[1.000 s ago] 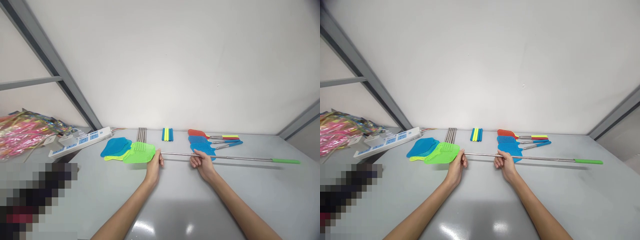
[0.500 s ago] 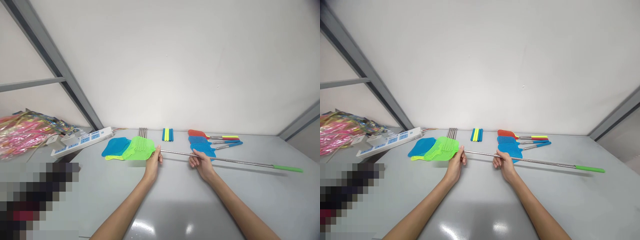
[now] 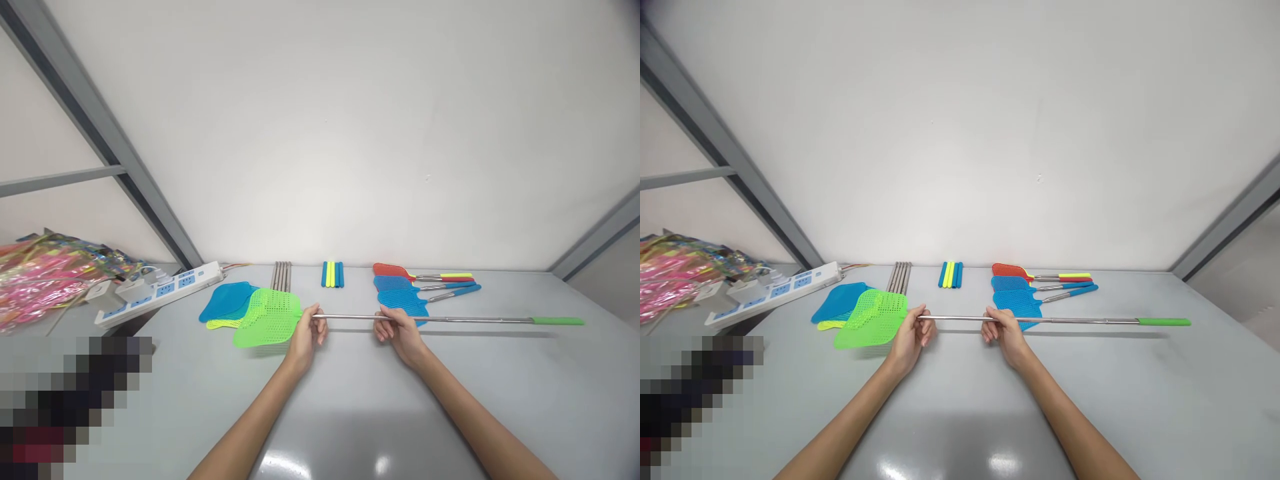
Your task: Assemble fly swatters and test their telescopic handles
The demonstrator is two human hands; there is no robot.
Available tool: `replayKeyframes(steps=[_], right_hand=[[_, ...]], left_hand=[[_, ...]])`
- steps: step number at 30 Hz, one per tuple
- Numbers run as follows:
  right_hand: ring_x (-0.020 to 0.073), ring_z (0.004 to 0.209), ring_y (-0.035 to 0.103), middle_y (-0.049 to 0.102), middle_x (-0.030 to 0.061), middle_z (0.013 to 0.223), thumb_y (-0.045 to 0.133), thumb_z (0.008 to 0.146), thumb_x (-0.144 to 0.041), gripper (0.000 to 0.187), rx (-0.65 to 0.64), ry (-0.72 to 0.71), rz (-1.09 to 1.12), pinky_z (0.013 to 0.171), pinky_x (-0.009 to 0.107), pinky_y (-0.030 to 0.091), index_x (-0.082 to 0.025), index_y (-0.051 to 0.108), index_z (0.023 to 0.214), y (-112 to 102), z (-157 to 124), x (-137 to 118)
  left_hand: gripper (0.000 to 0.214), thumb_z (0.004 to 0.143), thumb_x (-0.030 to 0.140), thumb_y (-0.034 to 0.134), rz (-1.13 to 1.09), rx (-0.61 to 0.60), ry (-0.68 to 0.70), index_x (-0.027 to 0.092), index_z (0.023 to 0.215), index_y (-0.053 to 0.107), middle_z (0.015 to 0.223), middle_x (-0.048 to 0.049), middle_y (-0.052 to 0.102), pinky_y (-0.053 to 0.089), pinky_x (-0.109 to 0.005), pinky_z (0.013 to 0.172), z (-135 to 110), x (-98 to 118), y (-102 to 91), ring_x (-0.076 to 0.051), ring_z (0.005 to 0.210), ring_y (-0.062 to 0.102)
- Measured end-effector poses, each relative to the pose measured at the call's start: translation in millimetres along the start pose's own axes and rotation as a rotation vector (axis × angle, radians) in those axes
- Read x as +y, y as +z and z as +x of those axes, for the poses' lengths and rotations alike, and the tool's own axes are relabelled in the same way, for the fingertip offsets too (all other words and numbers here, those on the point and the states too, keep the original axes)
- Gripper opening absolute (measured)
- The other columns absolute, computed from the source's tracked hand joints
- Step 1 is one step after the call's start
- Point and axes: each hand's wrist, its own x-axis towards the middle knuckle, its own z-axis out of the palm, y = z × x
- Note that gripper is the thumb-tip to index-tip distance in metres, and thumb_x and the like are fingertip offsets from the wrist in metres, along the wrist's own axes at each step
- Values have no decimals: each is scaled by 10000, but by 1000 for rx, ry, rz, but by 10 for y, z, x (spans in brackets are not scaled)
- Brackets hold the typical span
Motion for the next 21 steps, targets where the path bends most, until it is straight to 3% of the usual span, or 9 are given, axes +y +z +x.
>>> replayKeyframes(steps=[10,21], right_hand=[[107,328,361,360,-15,329,361,760,-308,444,4,109,19,416,257,256,-196,270,340,-74,-6,8],[112,294,375,400,-8,328,294,765,-331,422,-14,133,32,376,249,262,-203,266,365,-54,-2,87]], left_hand=[[447,750,347,199,-51,-369,-260,127,487,486,389,-28,450,310,-242,370,-73,-73,4,-118,335,410],[457,774,362,180,-90,-454,-278,126,538,492,432,-29,482,345,-246,390,-70,-130,-13,-121,362,435]])
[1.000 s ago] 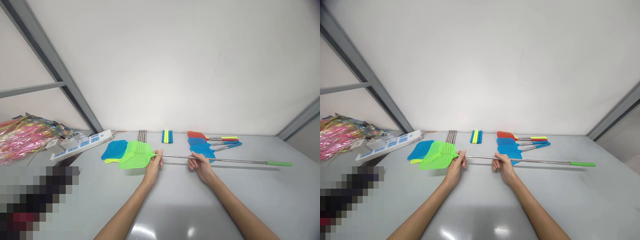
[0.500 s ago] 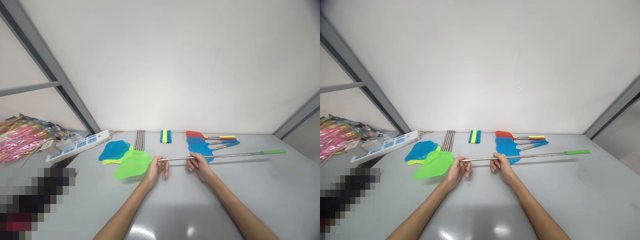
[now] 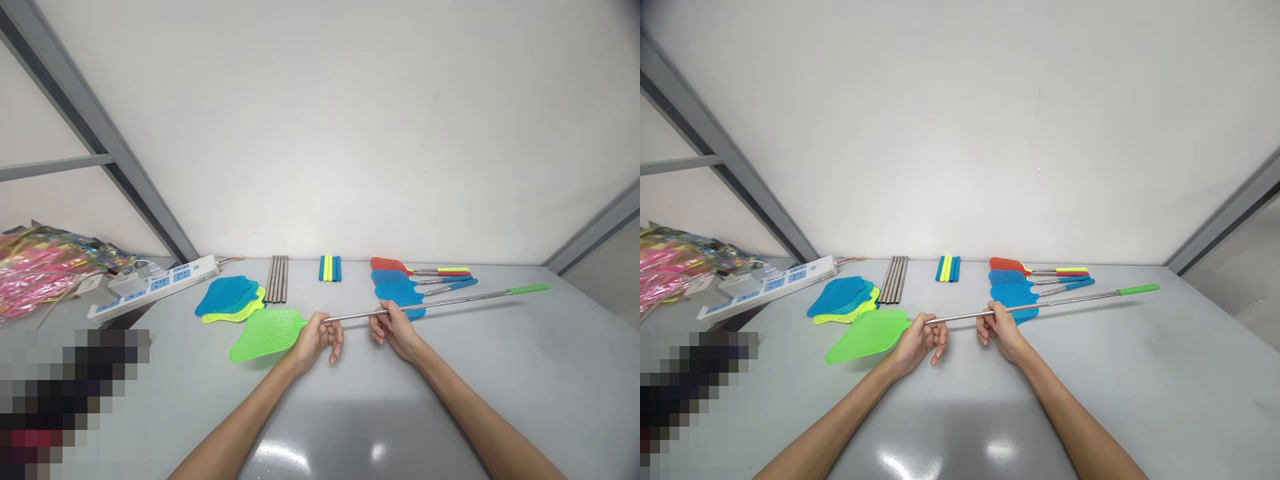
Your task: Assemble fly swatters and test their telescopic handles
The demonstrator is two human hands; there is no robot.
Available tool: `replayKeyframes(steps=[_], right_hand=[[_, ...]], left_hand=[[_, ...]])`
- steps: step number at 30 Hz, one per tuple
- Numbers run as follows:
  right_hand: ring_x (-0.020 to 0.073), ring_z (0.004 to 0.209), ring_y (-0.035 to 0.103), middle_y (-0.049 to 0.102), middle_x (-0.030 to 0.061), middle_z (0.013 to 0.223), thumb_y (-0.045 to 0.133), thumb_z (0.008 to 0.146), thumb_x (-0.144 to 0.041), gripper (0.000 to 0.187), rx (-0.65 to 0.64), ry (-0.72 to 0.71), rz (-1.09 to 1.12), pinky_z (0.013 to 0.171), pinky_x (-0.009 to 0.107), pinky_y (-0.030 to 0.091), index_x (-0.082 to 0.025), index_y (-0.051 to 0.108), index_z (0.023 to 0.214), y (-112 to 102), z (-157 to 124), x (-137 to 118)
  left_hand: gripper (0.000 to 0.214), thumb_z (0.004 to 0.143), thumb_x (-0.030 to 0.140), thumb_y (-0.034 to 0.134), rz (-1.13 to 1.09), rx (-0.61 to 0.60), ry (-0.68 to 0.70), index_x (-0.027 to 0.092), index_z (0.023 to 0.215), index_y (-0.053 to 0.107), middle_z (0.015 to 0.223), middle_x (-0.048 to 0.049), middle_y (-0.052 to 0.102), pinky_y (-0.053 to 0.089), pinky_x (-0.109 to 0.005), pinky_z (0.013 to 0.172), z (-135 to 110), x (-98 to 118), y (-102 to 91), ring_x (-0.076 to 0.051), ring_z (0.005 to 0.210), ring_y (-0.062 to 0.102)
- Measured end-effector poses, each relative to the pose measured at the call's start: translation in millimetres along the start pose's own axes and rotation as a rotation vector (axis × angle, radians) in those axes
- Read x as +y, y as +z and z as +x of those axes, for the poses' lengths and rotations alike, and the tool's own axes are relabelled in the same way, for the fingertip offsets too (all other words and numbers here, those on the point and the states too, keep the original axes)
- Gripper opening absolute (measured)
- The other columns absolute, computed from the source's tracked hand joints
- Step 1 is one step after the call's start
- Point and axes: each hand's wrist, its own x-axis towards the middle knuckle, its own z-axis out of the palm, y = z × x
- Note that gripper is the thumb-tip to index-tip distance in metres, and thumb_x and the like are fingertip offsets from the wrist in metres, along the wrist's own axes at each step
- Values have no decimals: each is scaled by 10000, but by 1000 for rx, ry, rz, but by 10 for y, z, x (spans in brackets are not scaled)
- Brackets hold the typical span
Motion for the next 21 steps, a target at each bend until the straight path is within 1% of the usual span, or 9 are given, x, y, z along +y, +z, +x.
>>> replayKeyframes(steps=[5,11,21], right_hand=[[110,296,374,400,-10,317,299,756,-351,426,0,9,-5,375,248,289,-203,253,359,44,-15,18],[115,287,383,416,-8,323,274,758,-373,424,-31,68,-10,361,247,294,-206,254,370,110,-40,46],[117,278,391,426,2,322,270,765,-376,440,-46,64,29,347,244,293,-202,246,361,149,-64,50]], left_hand=[[458,775,362,183,6,3,-4,126,532,490,430,-24,476,345,-242,385,-8,5,-1,-118,360,434],[456,772,361,191,27,-2,-4,121,526,491,422,-26,469,312,-224,344,-10,4,10,-108,339,410],[452,770,357,189,28,0,-14,121,526,488,414,-29,472,314,-222,338,-15,-15,72,-108,330,409]])
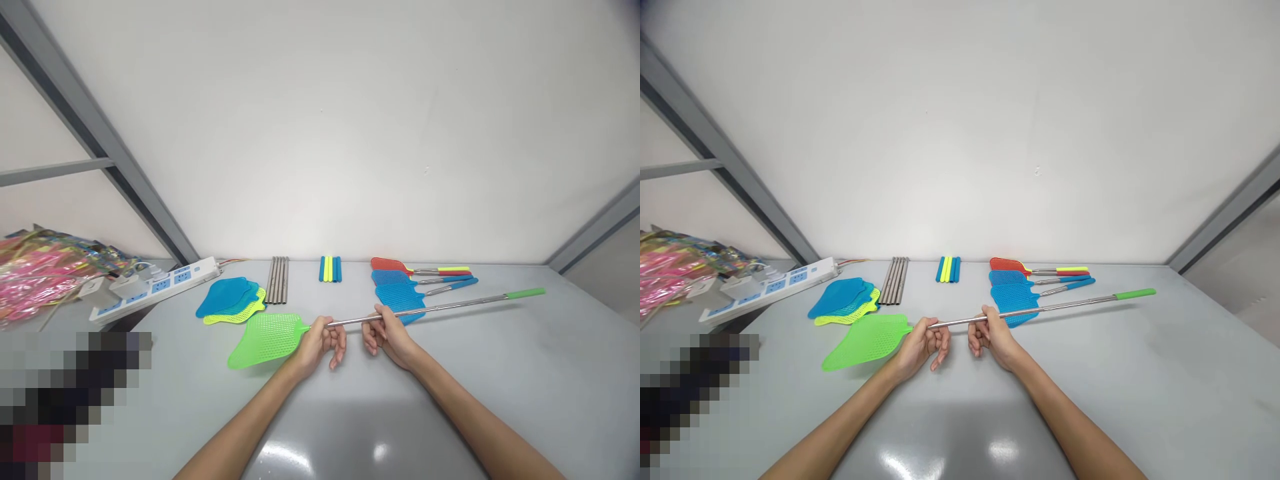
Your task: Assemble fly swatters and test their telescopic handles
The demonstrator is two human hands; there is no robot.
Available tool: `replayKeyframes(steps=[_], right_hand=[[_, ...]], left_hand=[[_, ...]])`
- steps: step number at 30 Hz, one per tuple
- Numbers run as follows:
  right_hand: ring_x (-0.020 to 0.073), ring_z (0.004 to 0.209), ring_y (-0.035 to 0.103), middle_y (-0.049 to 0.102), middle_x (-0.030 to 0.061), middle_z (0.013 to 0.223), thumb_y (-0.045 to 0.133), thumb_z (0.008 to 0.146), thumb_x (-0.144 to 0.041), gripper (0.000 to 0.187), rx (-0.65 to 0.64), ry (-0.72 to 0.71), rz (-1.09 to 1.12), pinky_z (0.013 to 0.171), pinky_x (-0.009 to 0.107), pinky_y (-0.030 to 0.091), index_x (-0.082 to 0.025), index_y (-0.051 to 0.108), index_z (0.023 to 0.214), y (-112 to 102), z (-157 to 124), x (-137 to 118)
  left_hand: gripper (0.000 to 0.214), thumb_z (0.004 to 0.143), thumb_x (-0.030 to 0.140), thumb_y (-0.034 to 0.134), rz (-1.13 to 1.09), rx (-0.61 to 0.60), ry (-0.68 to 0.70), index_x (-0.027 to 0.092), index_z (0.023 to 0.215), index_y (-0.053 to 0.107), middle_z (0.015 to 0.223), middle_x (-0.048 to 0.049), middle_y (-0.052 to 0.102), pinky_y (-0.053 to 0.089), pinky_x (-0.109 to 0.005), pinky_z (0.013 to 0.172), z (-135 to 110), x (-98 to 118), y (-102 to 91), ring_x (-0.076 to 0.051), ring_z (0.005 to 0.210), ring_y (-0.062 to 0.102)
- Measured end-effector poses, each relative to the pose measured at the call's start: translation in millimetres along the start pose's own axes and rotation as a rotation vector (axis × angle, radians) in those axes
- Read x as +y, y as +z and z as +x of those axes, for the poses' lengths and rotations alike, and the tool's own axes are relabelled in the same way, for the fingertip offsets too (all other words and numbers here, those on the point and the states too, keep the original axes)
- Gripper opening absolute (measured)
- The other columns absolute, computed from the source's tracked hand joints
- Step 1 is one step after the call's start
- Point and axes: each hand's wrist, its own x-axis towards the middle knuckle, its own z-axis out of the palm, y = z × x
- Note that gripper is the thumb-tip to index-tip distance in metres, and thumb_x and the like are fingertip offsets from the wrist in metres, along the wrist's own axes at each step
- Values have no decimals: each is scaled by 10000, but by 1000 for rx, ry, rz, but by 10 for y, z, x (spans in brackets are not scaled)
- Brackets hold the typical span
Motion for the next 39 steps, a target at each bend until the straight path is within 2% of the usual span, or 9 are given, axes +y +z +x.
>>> replayKeyframes(steps=[13,19,27,30,34,39], right_hand=[[126,322,437,481,15,380,243,777,-418,448,-87,17,17,359,237,279,-192,275,391,42,2,102],[131,371,463,496,23,409,227,773,-440,459,-116,37,-20,373,233,290,-180,363,420,99,-22,55],[131,413,487,499,31,464,201,769,-474,499,-144,93,-51,409,242,327,-159,429,456,94,2,50],[119,383,455,437,5,416,203,759,-489,497,-94,119,-57,392,233,312,-167,403,438,81,15,76],[91,293,333,244,-63,339,247,751,-461,427,6,154,-30,337,217,253,-195,303,422,71,27,93],[73,256,239,175,-75,322,298,748,-426,414,37,144,23,295,208,175,-207,234,402,87,25,88]], left_hand=[[462,780,358,183,34,-17,7,128,543,505,412,-35,501,331,-233,380,-19,-17,55,-115,339,413],[462,771,373,182,60,19,36,131,537,498,423,-43,507,316,-231,381,-5,-40,80,-115,354,412],[406,748,366,223,56,128,64,185,395,311,308,42,262,177,-214,335,34,-61,36,-65,283,225],[391,742,362,241,38,143,59,195,389,267,295,53,215,148,-220,340,42,-44,28,-62,282,182],[392,732,356,260,12,149,51,201,375,219,288,58,187,123,-228,345,47,-18,40,-55,276,148],[389,730,347,263,-8,141,47,205,374,193,286,64,161,105,-233,350,51,-2,44,-49,270,123]])
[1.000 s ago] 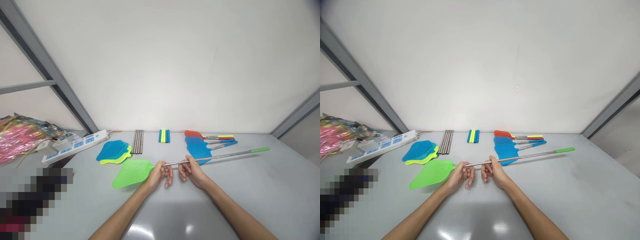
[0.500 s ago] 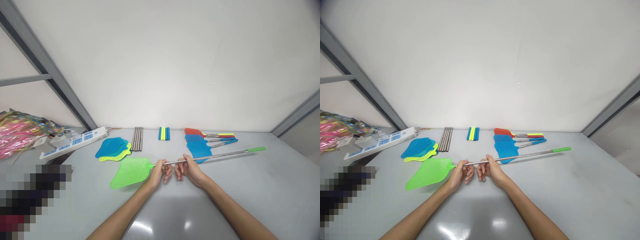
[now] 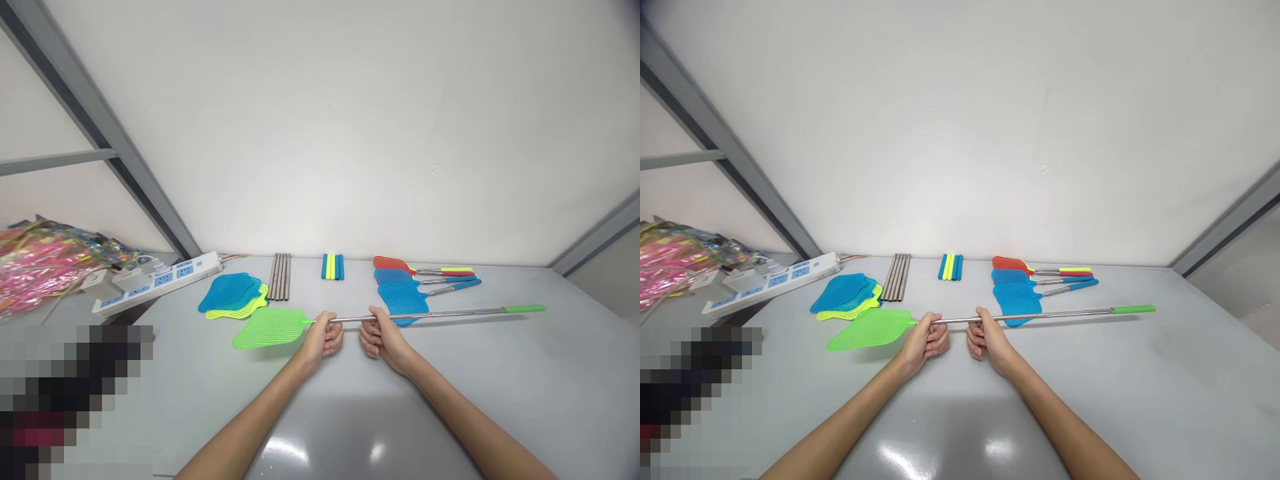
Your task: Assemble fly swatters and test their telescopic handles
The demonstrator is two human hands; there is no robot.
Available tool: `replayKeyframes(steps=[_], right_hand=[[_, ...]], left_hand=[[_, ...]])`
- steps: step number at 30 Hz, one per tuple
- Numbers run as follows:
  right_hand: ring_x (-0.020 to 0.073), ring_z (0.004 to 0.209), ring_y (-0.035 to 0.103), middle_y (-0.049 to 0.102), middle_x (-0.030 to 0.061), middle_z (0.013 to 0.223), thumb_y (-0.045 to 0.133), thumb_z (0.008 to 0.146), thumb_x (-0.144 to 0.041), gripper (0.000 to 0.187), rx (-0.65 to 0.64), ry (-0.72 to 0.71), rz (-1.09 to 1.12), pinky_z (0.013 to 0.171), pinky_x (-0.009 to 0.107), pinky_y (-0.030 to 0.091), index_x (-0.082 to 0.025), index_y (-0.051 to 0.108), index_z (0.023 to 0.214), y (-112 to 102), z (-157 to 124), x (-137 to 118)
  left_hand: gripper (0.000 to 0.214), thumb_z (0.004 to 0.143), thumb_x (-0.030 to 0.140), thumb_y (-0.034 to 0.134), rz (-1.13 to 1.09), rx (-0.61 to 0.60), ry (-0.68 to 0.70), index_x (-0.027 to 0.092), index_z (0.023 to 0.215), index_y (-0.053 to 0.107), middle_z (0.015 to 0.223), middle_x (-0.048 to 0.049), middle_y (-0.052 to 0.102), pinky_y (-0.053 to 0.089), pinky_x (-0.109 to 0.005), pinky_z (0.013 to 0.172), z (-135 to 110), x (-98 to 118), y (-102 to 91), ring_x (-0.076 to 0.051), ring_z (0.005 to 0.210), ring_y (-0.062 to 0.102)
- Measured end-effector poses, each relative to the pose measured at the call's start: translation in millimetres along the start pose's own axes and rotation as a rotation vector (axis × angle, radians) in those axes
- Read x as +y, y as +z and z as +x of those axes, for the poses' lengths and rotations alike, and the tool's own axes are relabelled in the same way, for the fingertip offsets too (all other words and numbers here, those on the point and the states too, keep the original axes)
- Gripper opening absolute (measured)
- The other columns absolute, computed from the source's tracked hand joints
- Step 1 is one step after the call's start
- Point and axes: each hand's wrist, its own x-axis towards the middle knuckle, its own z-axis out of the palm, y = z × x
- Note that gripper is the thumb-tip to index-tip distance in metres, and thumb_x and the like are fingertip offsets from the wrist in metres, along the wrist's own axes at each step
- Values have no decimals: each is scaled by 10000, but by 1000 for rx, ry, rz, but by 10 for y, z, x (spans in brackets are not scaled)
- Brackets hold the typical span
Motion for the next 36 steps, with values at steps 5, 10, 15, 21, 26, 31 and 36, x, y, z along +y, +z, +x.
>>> replayKeyframes(steps=[5,10,15,21,26,31,36], right_hand=[[63,247,183,144,-81,310,309,744,-410,413,58,7,34,277,201,126,-209,219,394,11,-14,-20],[53,249,153,147,-81,307,324,738,-410,411,56,31,78,274,192,93,-207,209,399,-6,-5,-27],[44,249,117,145,-86,305,336,730,-419,410,58,62,123,265,182,56,-203,216,403,-13,4,-37],[41,251,100,146,-86,301,349,725,-404,405,45,78,129,266,175,37,-199,222,400,-21,-15,-69],[45,253,104,137,-83,306,360,725,-398,414,46,75,159,274,188,38,-200,214,392,-22,-3,-38],[45,268,145,169,-72,313,371,725,-330,406,-41,4,227,307,199,73,-186,239,369,-34,0,-23],[53,282,201,210,-62,319,362,728,-290,370,-87,-40,232,342,213,106,-174,301,383,-66,3,-24]], left_hand=[[414,745,343,262,-11,-9,-3,195,360,227,282,55,186,94,-235,354,-7,-21,6,-50,279,145],[426,751,353,261,-7,-22,-19,192,357,254,277,53,197,90,-234,345,-7,-31,13,-50,272,154],[419,743,350,254,-9,-24,-17,193,355,256,269,57,188,73,-231,332,9,-36,11,-49,256,138],[400,733,356,271,-33,-35,-27,192,369,245,262,67,185,97,-223,328,16,-43,8,-46,240,133],[401,739,355,265,-35,-37,-16,193,374,224,254,72,171,136,-222,340,12,-29,16,-43,236,124],[399,744,344,273,-24,-40,4,191,378,239,258,68,195,144,-229,350,15,-37,34,-45,244,143],[398,745,339,295,9,-53,11,186,379,278,259,62,215,127,-234,345,8,-31,57,-53,249,166]])
